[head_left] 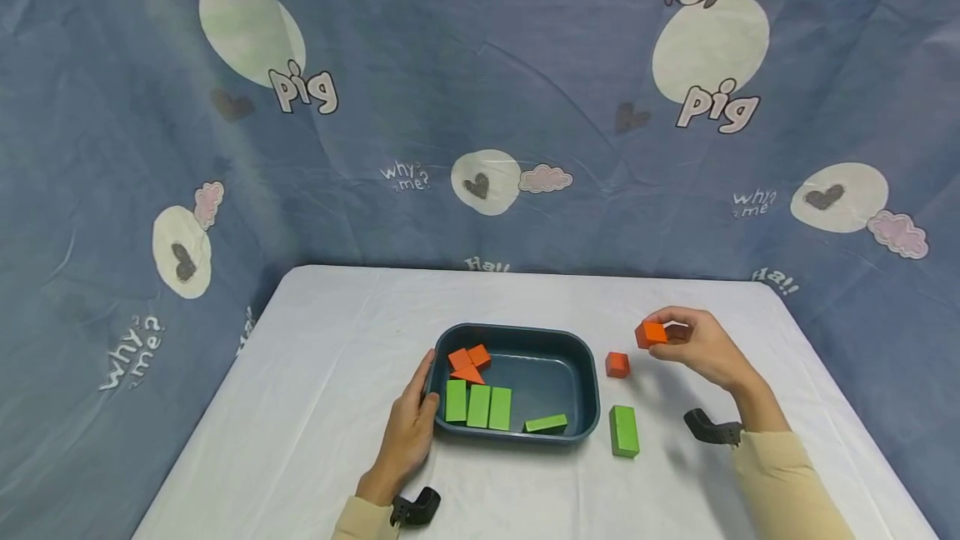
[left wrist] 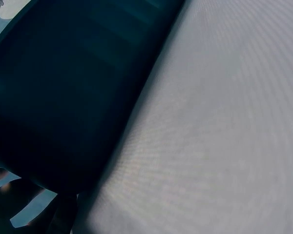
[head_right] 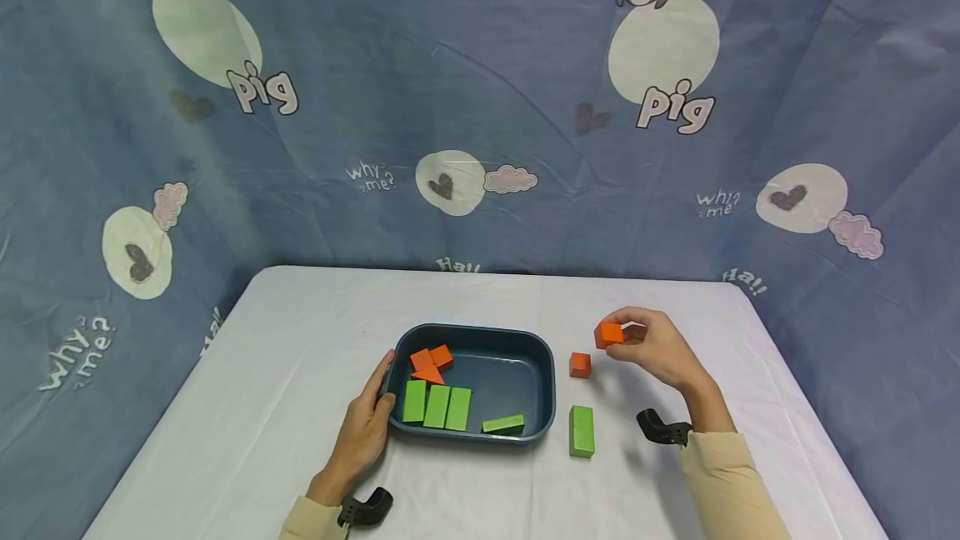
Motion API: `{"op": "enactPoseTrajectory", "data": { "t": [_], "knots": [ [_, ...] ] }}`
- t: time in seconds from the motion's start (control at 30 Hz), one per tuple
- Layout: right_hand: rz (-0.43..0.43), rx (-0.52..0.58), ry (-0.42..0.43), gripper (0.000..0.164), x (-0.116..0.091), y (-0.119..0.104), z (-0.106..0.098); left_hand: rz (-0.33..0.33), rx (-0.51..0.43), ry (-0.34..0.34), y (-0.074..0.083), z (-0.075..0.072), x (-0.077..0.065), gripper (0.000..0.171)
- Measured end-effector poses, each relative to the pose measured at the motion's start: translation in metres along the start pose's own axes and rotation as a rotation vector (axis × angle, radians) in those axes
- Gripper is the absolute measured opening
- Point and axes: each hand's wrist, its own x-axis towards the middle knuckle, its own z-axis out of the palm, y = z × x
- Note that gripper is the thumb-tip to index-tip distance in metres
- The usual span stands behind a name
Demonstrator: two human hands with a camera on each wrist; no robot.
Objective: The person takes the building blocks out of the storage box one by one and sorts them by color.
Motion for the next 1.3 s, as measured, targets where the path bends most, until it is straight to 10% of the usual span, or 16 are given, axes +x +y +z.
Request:
{"op": "enactPoseTrajectory", "data": {
  "t": [1.3],
  "knots": [
    [0.131,-0.223,0.088,0.038,-0.019,0.058,0.009,0.001,-0.024,-0.004,0.003,0.002,-0.001,0.064]
  ]
}}
